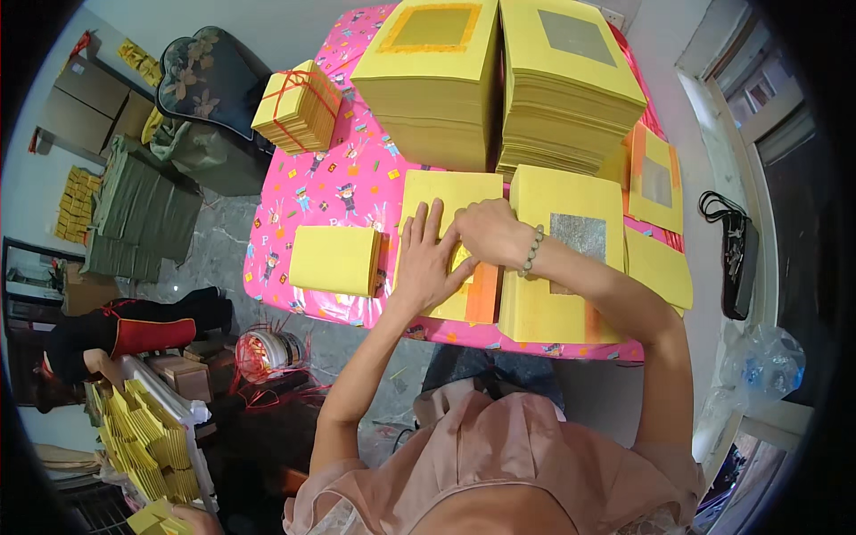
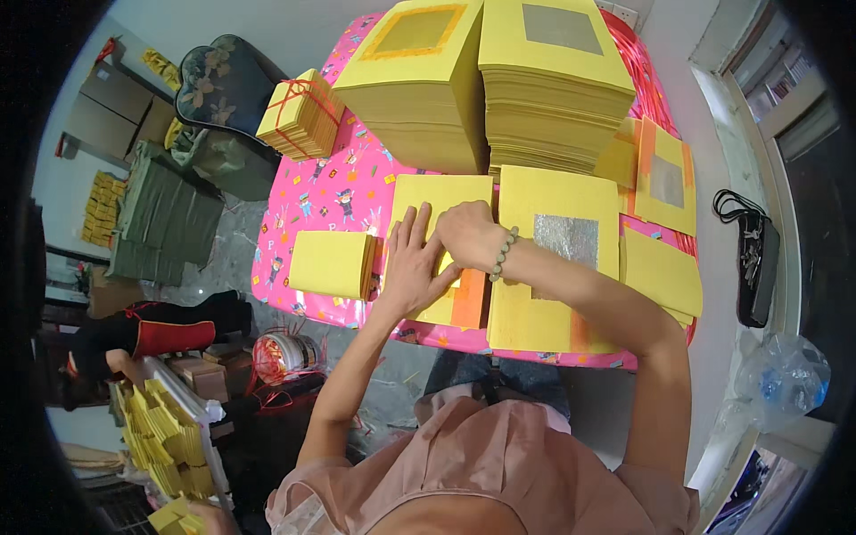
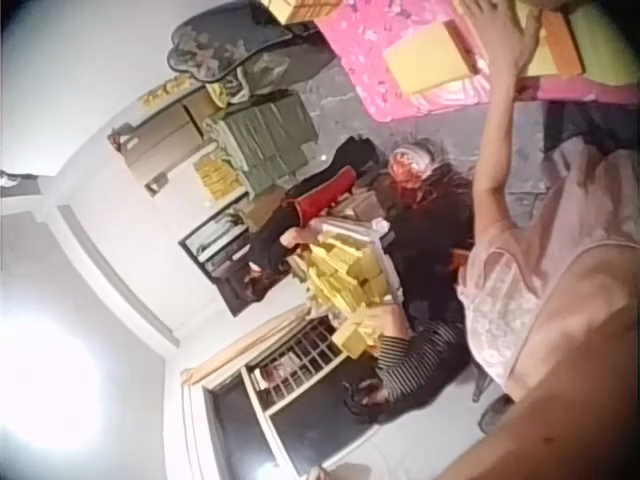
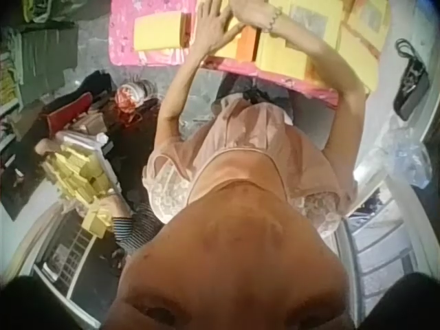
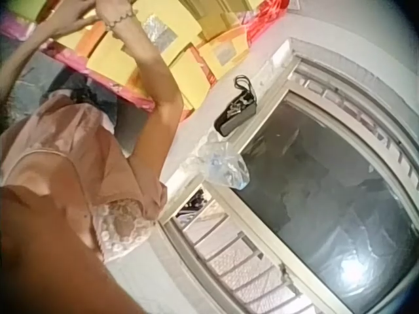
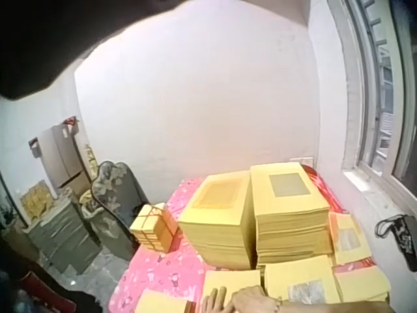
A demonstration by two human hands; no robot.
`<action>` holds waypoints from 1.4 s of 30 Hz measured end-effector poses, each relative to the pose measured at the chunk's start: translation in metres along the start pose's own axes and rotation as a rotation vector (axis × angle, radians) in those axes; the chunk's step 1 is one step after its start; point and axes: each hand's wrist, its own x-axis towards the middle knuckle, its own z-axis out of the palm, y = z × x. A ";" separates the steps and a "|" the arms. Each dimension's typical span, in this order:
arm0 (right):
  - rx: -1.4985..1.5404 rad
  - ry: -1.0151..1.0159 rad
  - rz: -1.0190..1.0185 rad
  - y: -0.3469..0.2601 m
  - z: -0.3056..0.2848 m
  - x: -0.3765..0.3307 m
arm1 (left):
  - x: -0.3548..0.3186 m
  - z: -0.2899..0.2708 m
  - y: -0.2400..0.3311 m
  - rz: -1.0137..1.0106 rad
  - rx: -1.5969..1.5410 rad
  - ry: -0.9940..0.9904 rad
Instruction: Sorting and stacking yellow and gold joss paper sheets.
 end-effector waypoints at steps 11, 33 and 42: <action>-0.015 0.062 0.011 0.003 0.008 0.001 | 0.002 0.003 0.001 0.001 0.015 -0.005; 0.239 -0.257 0.056 0.009 -0.009 0.005 | 0.001 0.007 0.000 0.010 -0.002 -0.007; 0.082 -0.185 0.005 0.011 -0.001 0.015 | -0.007 -0.003 -0.016 -0.010 -0.001 -0.080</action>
